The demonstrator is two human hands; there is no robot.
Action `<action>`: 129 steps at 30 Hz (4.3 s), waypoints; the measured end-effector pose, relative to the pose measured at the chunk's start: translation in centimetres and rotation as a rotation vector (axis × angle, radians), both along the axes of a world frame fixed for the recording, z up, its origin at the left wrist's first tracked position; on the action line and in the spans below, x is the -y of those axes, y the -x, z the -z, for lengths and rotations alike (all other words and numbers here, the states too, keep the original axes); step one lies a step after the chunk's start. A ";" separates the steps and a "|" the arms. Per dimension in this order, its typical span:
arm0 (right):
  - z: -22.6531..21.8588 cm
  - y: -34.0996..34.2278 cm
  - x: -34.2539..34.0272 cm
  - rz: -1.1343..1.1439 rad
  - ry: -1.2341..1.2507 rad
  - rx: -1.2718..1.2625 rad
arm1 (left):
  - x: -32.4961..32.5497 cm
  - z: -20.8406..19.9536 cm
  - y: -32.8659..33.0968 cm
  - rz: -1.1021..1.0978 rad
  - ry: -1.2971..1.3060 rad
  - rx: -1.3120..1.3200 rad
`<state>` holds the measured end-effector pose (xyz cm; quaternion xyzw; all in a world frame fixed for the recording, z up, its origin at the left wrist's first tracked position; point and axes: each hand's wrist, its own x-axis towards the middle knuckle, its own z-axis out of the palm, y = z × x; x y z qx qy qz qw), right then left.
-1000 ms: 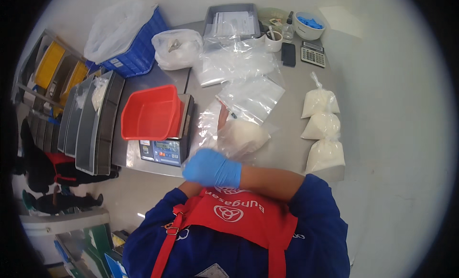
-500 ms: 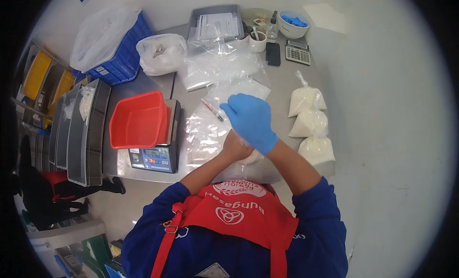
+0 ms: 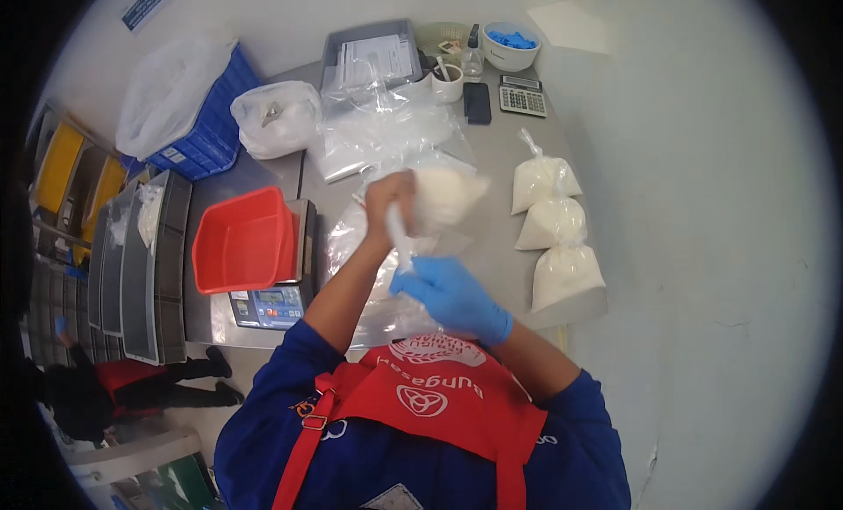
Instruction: The person weighs a white powder using a digital scale and a scoop, then transfers it into plastic bags. They label the bags with a marker and organize them into bins. The person also moves yellow packaged items between containers.
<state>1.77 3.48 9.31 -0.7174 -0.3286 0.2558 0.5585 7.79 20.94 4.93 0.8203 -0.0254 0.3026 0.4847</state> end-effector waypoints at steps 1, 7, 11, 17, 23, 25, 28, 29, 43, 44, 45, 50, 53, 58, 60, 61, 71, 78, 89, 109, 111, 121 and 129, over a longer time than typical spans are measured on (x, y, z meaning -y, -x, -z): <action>0.6 0.4 0.1 -0.077 -0.042 -0.125 | 0.3 -1.4 0.7 0.039 0.275 -0.003; 2.2 -6.0 3.4 0.093 -0.186 -0.065 | 5.5 -5.0 3.0 0.245 0.550 -0.061; -1.5 -9.5 4.5 -0.064 0.242 1.046 | 2.3 -2.6 0.3 0.442 0.412 -0.444; 8.2 -3.3 4.1 0.372 0.382 0.994 | 5.3 4.2 1.7 0.063 0.017 -0.609; 12.7 0.2 3.5 0.597 0.148 0.333 | 5.9 7.7 4.0 0.245 0.454 -0.897; 13.5 0.4 3.2 0.696 0.071 0.235 | 5.7 9.3 5.0 0.266 0.435 -0.846; 14.5 0.4 2.8 0.770 0.111 0.361 | 6.3 10.1 5.9 0.327 0.559 -0.754; 15.1 0.3 2.8 0.770 0.100 0.327 | 6.7 10.1 6.2 0.351 0.625 -0.720; 14.8 -2.0 6.3 0.492 0.132 0.371 | 7.7 11.7 6.9 0.322 0.672 -0.725; 14.4 -1.9 6.2 0.480 0.092 0.403 | 7.7 11.5 7.0 0.341 0.671 -0.748; 13.0 -1.6 5.8 0.473 0.052 0.433 | 7.6 11.9 7.1 0.344 0.726 -0.728; 15.4 -1.3 6.5 0.637 -0.115 -0.066 | 8.4 10.5 7.5 0.384 0.875 -0.692; 14.7 -1.3 6.3 0.671 -0.155 0.010 | 8.6 10.7 8.2 0.447 0.790 -0.693; 9.9 -0.9 6.6 0.587 -0.143 0.207 | 8.7 10.7 8.7 0.531 0.454 -0.628; 8.9 -1.8 8.8 0.485 -0.108 0.299 | 8.9 9.4 8.6 0.511 0.569 -0.676; 8.5 -2.3 10.5 0.435 -0.088 0.343 | 8.9 8.7 8.7 0.499 0.627 -0.705; 19.1 -2.8 26.0 0.702 0.763 0.639 | 11.7 2.7 9.7 0.728 0.616 -0.905; 15.9 -9.2 23.1 0.601 0.739 0.562 | 18.4 2.5 9.0 0.792 0.534 -1.030; 14.5 -8.7 36.5 0.607 0.102 -0.178 | 24.7 7.5 -5.6 0.463 0.478 -0.856; 14.5 -6.5 29.1 0.602 0.336 0.538 | 0.3 17.7 -0.6 -1.035 -0.240 -0.693; 12.3 -6.9 28.7 0.586 0.290 0.568 | -1.4 18.0 -0.2 -0.984 -0.213 -0.829; 8.4 -8.7 25.3 0.266 -0.209 -0.090 | 15.1 8.0 2.8 0.089 0.478 -0.418; 9.2 -10.1 24.6 0.458 -0.643 -0.492 | 29.3 5.1 3.2 0.699 0.793 -0.771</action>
